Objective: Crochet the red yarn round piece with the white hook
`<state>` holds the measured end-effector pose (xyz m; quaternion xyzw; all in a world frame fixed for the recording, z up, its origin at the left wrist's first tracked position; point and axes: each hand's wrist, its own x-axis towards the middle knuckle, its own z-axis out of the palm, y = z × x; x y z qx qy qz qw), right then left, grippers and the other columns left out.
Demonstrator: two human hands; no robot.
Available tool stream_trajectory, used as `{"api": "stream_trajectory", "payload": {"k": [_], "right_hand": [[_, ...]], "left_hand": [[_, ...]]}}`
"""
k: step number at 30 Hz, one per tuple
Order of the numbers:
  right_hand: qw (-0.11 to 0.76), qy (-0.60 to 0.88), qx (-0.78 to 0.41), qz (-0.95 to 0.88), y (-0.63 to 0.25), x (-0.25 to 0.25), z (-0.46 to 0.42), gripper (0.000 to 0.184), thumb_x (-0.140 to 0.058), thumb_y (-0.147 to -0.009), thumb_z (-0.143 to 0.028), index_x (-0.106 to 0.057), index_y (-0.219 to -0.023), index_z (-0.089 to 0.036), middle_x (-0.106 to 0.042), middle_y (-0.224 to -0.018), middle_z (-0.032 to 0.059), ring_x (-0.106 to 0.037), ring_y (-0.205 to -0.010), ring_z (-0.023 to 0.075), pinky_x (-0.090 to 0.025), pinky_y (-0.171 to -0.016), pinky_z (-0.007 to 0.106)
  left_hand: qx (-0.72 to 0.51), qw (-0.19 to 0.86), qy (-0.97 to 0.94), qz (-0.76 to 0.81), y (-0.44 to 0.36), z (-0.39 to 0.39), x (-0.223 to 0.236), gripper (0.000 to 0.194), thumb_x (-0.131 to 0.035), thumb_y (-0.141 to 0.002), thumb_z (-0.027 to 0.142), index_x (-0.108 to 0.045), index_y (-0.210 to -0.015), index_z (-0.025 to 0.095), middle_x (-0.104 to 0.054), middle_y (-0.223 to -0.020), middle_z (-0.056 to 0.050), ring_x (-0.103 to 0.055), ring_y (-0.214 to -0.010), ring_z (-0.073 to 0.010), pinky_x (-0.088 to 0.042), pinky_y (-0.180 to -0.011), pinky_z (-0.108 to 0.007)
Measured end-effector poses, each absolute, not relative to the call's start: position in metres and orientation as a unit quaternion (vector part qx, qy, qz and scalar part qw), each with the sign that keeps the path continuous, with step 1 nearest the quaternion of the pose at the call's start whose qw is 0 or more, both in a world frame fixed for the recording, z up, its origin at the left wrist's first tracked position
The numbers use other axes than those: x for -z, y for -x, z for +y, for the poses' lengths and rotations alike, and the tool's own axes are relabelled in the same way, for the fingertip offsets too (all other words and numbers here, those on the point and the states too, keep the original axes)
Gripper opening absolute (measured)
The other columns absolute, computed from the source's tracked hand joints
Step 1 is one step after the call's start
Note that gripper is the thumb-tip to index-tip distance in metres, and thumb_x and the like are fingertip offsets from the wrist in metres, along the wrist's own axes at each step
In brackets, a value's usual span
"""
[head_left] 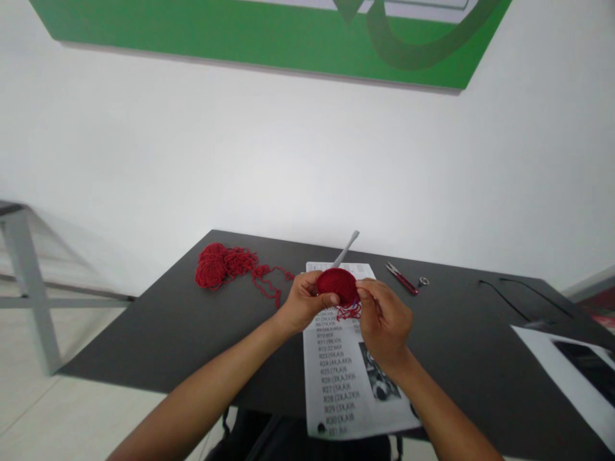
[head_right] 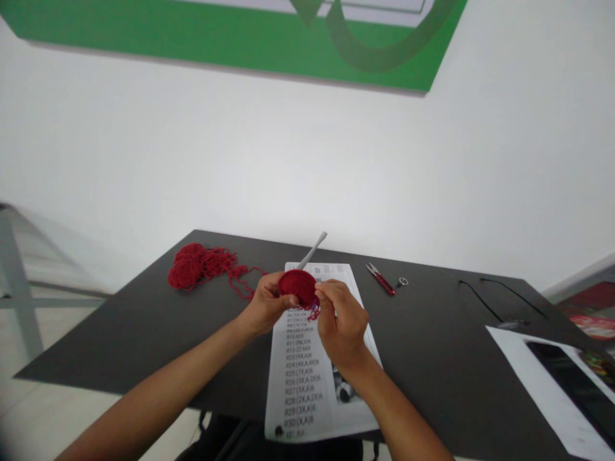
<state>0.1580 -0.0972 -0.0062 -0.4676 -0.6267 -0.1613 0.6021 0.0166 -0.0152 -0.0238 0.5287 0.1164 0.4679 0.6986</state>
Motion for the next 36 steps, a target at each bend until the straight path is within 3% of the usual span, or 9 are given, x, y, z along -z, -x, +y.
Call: {"api": "stream_trajectory", "payload": {"k": [36], "right_hand": [[0.596, 0.457, 0.158, -0.641, -0.1594, 0.0043, -0.0985, 0.014, -0.058, -0.097, -0.012, -0.070, -0.098, -0.019, -0.076, -0.088, 0.0035, -0.074, -0.083, 0.0147, -0.061, -0.078, 0.024]], "left_hand": [[-0.459, 0.704, -0.530, 0.108, -0.0155, -0.0163, 0.0230, 0.036, -0.096, -0.060, 0.033, -0.078, -0.082, 0.011, -0.074, -0.072, -0.005, -0.063, -0.062, -0.0129, -0.050, -0.063, -0.024]]}}
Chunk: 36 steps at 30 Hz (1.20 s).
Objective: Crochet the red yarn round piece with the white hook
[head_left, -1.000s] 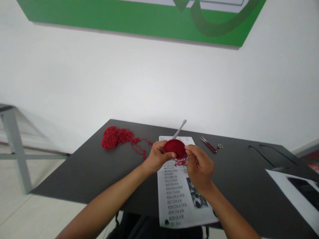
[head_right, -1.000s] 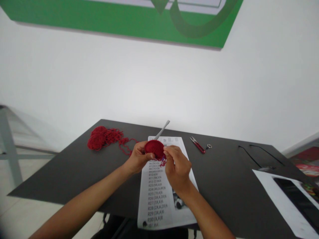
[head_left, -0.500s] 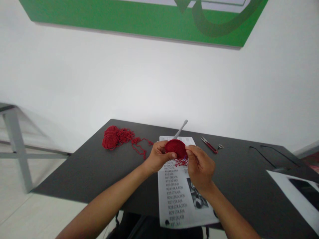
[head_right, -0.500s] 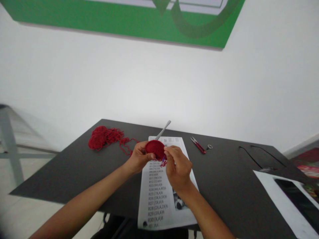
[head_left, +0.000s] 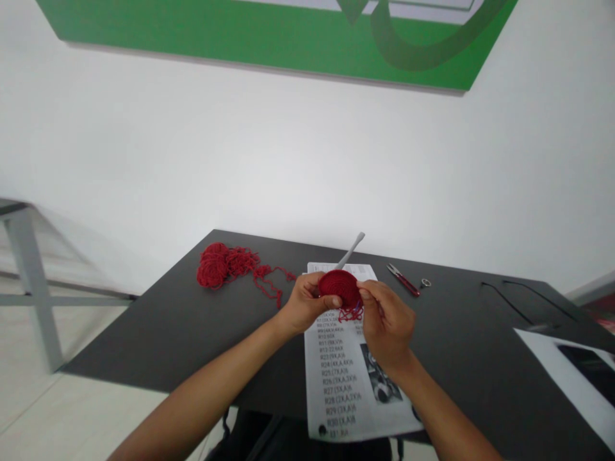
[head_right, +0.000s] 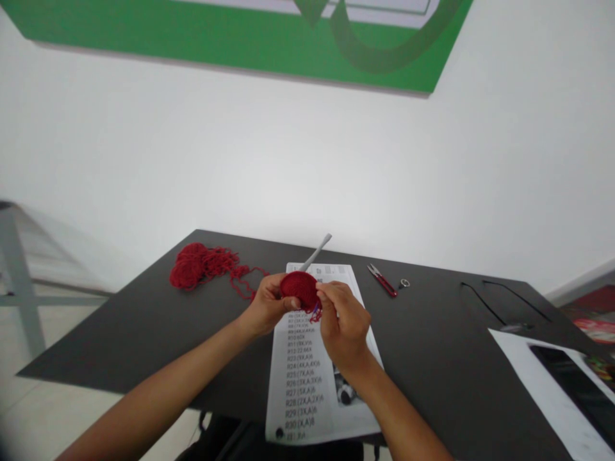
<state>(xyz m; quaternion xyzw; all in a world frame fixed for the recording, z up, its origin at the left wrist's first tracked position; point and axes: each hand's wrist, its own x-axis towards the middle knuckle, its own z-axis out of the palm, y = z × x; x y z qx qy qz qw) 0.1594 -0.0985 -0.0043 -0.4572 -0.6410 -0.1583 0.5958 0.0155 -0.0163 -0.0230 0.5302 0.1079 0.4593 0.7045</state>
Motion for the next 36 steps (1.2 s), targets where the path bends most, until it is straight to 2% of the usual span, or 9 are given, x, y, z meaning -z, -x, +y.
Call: {"api": "stream_trajectory", "payload": {"k": [11, 25, 36], "right_hand": [[0.603, 0.460, 0.133, -0.638, -0.1587, -0.0004, -0.1010, 0.014, -0.058, -0.096, -0.012, -0.070, -0.096, -0.019, -0.077, -0.087, 0.0023, -0.075, -0.080, 0.0135, -0.061, -0.078, 0.022], [0.595, 0.466, 0.127, -0.642, -0.1599, -0.0007, -0.1016, 0.014, -0.058, -0.096, -0.014, -0.071, -0.096, -0.019, -0.079, -0.089, 0.0016, -0.077, -0.079, 0.0137, -0.062, -0.076, 0.022], [0.598, 0.477, 0.099, -0.636, -0.1613, -0.0025, -0.1011, 0.015, -0.057, -0.097, -0.019, -0.071, -0.092, -0.020, -0.077, -0.086, 0.0032, -0.075, -0.076, 0.0162, -0.061, -0.071, 0.026]], "left_hand": [[-0.456, 0.704, -0.532, 0.116, -0.0157, -0.0161, 0.0219, 0.039, -0.097, -0.057, 0.036, -0.077, -0.079, 0.010, -0.073, -0.070, -0.005, -0.062, -0.060, -0.0131, -0.050, -0.061, -0.025], [-0.451, 0.700, -0.544, 0.100, -0.0147, -0.0164, 0.0206, 0.035, -0.095, -0.061, 0.033, -0.076, -0.079, 0.010, -0.072, -0.070, -0.004, -0.062, -0.060, -0.0122, -0.050, -0.061, -0.024], [-0.452, 0.697, -0.548, 0.096, -0.0144, -0.0170, 0.0185, 0.032, -0.094, -0.062, 0.031, -0.076, -0.077, 0.010, -0.071, -0.068, -0.004, -0.061, -0.059, -0.0117, -0.050, -0.060, -0.023]]}}
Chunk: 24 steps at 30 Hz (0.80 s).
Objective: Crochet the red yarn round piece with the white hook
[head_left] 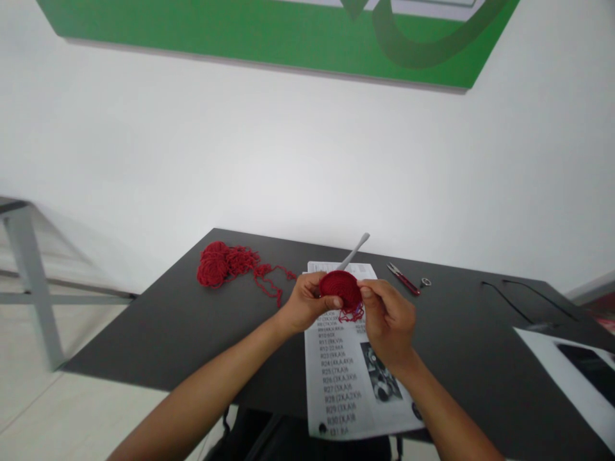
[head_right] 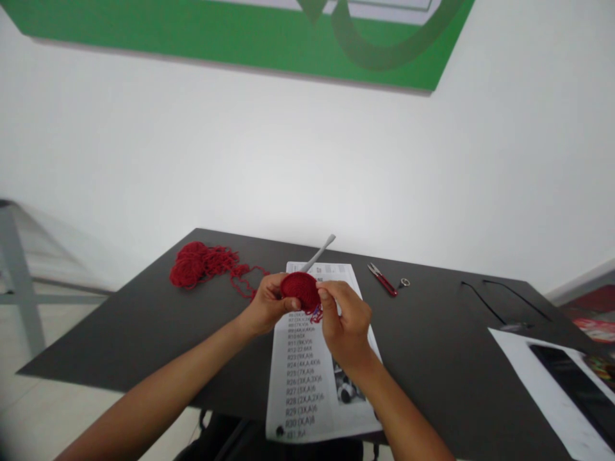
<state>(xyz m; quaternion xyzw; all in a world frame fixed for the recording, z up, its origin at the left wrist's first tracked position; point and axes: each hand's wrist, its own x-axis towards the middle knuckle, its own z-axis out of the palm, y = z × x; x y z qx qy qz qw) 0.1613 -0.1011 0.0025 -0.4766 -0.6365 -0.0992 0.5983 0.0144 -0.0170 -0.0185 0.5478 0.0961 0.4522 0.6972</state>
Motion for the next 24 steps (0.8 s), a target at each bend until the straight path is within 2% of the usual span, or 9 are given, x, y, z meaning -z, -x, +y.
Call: {"api": "stream_trajectory", "payload": {"k": [24], "right_hand": [[0.592, 0.460, 0.133, -0.648, -0.1618, -0.0013, -0.1006, 0.015, -0.056, -0.096, -0.015, -0.070, -0.094, -0.020, -0.077, -0.087, 0.0036, -0.075, -0.079, 0.0165, -0.062, -0.074, 0.028]], "left_hand": [[-0.436, 0.691, -0.569, 0.093, -0.0132, -0.0175, 0.0167, 0.034, -0.093, -0.064, 0.034, -0.075, -0.079, 0.010, -0.073, -0.070, -0.005, -0.063, -0.060, -0.0131, -0.052, -0.061, -0.025]]}}
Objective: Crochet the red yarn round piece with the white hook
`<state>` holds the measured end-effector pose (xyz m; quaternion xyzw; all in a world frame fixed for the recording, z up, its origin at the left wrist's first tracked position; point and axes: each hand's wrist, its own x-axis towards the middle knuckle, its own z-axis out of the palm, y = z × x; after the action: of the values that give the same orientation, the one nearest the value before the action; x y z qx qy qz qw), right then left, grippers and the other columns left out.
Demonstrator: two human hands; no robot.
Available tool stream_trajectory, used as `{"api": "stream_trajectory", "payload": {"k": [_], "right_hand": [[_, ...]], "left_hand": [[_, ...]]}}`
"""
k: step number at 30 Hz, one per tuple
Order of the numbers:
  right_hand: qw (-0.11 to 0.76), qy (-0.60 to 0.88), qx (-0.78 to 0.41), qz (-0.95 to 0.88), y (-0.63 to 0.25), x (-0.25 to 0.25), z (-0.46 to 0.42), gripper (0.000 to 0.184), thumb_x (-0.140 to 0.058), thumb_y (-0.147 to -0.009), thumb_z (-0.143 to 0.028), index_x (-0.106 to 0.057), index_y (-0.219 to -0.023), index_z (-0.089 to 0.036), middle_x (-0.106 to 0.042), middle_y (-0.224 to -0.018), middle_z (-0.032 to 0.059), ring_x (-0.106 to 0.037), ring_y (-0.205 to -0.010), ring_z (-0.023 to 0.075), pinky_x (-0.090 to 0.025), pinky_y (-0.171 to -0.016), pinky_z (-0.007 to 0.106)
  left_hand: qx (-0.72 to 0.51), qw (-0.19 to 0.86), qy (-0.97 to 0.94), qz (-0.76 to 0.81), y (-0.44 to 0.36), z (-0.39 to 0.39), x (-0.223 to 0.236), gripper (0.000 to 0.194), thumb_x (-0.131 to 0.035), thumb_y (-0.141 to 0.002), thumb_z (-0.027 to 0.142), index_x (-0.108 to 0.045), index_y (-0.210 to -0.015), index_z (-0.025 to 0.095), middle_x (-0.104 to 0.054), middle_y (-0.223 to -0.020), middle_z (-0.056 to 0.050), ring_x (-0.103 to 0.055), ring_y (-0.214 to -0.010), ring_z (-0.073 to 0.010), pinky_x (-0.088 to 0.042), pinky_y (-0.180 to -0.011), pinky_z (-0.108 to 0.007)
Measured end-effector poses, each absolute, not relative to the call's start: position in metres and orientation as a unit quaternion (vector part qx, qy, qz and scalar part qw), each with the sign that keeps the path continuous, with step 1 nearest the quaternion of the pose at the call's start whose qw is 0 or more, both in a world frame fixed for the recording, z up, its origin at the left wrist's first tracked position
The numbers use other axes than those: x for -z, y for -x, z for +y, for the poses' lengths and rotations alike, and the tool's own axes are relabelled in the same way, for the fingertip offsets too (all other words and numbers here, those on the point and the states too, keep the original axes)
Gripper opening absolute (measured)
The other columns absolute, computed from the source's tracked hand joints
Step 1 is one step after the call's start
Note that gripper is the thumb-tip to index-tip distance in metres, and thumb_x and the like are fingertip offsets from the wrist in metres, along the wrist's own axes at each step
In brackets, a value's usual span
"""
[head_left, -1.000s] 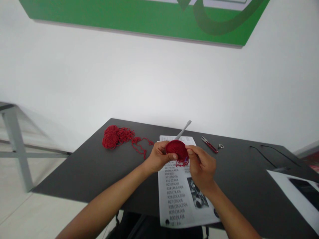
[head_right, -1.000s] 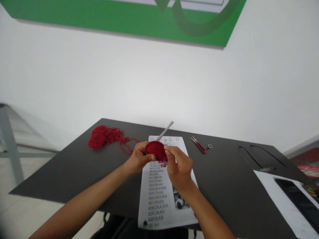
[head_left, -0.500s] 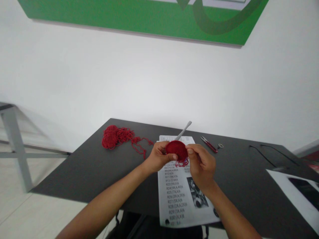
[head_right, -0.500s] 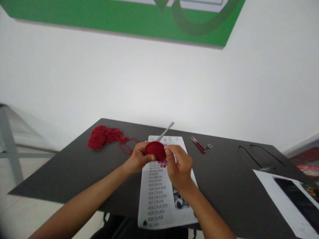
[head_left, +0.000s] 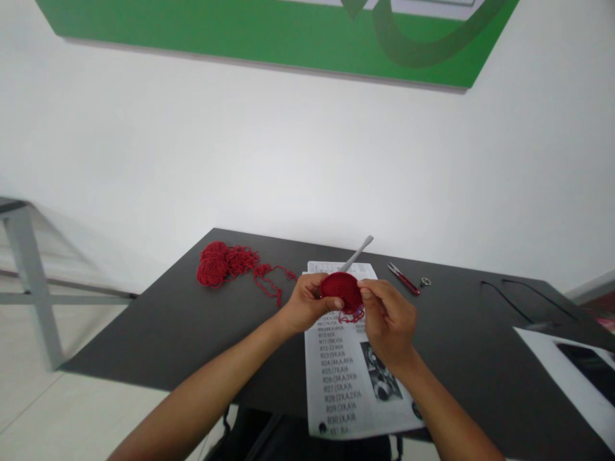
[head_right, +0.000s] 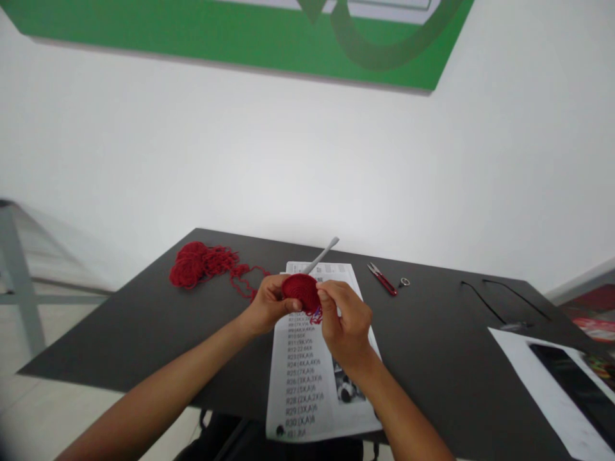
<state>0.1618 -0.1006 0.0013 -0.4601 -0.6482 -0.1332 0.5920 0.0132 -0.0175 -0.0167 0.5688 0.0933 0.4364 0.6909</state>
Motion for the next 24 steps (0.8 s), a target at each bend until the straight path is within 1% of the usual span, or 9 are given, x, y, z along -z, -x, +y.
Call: {"api": "stream_trajectory", "payload": {"k": [8, 13, 24], "right_hand": [[0.578, 0.470, 0.139, -0.652, -0.1620, -0.0017, -0.1003, 0.016, -0.055, -0.097, -0.016, -0.070, -0.092, -0.020, -0.077, -0.086, 0.0040, -0.074, -0.078, 0.0168, -0.061, -0.073, 0.029], [0.578, 0.470, 0.137, -0.653, -0.1625, -0.0011, -0.1002, 0.016, -0.054, -0.097, -0.015, -0.069, -0.094, -0.020, -0.076, -0.086, 0.0039, -0.074, -0.079, 0.0165, -0.061, -0.074, 0.029], [0.570, 0.473, 0.133, -0.658, -0.1642, 0.0014, -0.0998, 0.018, -0.054, -0.098, -0.017, -0.071, -0.096, -0.021, -0.077, -0.088, 0.0047, -0.074, -0.080, 0.0174, -0.061, -0.074, 0.030]], "left_hand": [[-0.432, 0.681, -0.581, 0.107, -0.0119, -0.0185, 0.0120, 0.035, -0.093, -0.064, 0.037, -0.075, -0.077, 0.009, -0.073, -0.069, -0.005, -0.063, -0.060, -0.0133, -0.053, -0.060, -0.025], [-0.431, 0.679, -0.583, 0.111, -0.0119, -0.0185, 0.0120, 0.035, -0.093, -0.063, 0.036, -0.075, -0.076, 0.010, -0.072, -0.068, -0.005, -0.062, -0.060, -0.0123, -0.052, -0.060, -0.023], [-0.422, 0.690, -0.579, 0.100, -0.0123, -0.0189, 0.0125, 0.033, -0.093, -0.064, 0.034, -0.075, -0.078, 0.010, -0.072, -0.070, -0.004, -0.063, -0.061, -0.0133, -0.053, -0.061, -0.025]]}}
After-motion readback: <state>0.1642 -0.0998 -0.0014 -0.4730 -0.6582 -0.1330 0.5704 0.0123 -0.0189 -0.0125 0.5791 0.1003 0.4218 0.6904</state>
